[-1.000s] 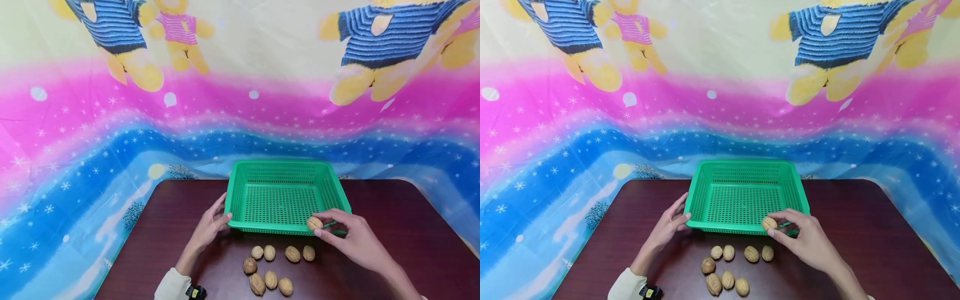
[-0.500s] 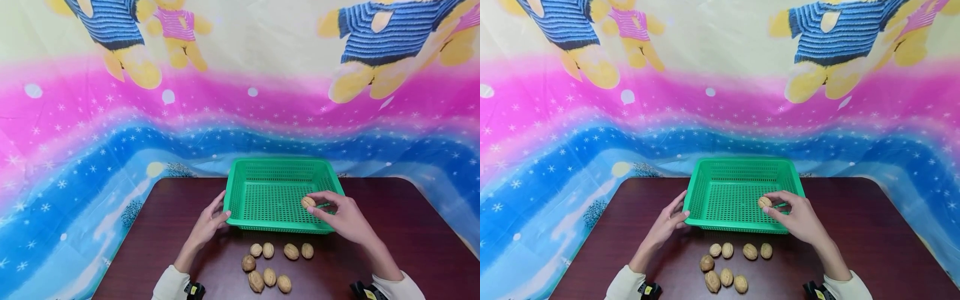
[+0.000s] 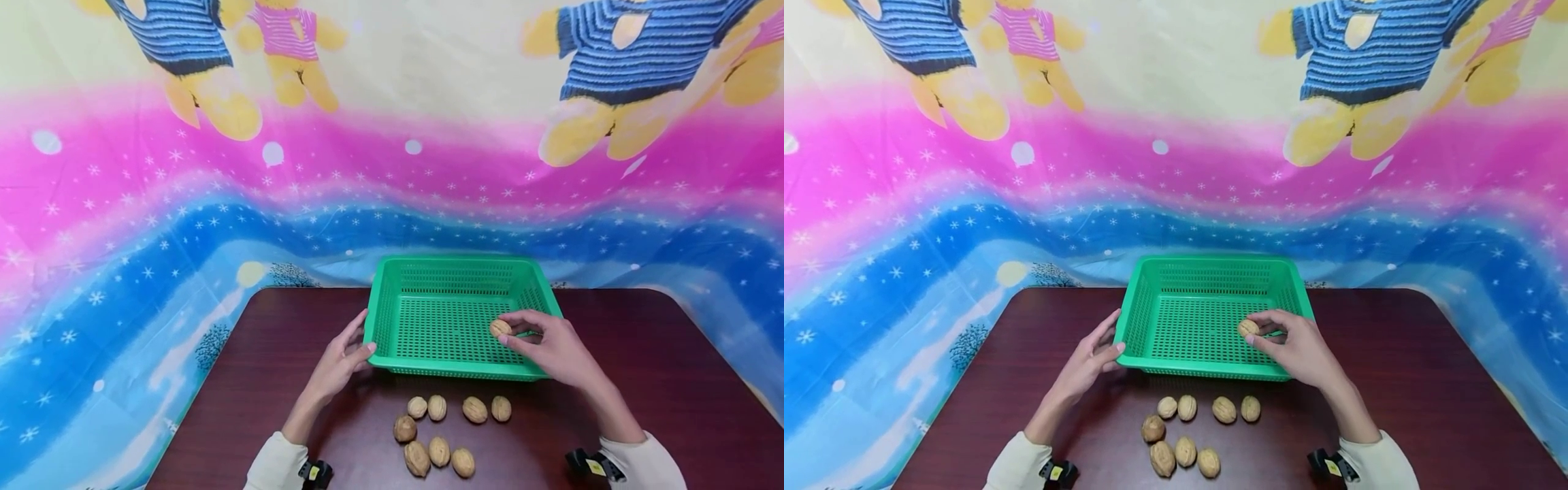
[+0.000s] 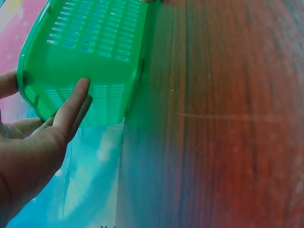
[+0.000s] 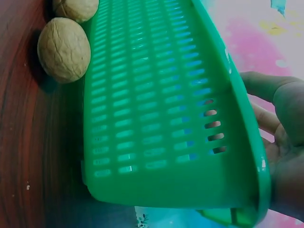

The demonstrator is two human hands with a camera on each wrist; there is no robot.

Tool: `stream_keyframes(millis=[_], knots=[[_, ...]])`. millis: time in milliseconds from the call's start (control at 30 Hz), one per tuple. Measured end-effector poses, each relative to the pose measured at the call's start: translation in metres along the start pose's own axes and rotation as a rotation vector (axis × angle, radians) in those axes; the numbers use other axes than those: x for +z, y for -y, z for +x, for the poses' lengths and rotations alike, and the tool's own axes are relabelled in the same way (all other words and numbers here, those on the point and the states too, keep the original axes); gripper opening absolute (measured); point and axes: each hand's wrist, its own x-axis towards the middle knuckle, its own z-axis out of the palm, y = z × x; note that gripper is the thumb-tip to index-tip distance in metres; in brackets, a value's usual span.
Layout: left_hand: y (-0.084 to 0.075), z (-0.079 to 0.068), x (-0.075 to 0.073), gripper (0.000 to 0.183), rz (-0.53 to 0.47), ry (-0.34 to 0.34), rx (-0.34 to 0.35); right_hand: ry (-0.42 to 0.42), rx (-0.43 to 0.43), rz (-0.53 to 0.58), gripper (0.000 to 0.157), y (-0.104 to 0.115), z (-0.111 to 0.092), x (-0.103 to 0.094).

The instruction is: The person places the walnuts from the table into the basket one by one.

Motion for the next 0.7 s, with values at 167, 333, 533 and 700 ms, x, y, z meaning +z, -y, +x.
stream_keyframes(millis=[167,333,533,700], knots=[[0.001,0.000,0.000,0.074,0.003,-0.002,0.004,0.014,0.014,-0.030,0.034,-0.005,0.006,0.002],[0.004,0.001,0.000,0.075,0.008,-0.002,0.009,0.044,0.030,-0.045,0.034,-0.008,0.009,0.005],[0.002,0.001,0.000,0.074,-0.006,0.005,0.008,0.055,0.029,-0.081,0.033,-0.011,0.010,0.008],[0.001,0.001,-0.001,0.074,-0.022,0.013,0.006,0.075,0.018,-0.101,0.033,-0.011,0.011,0.009]])
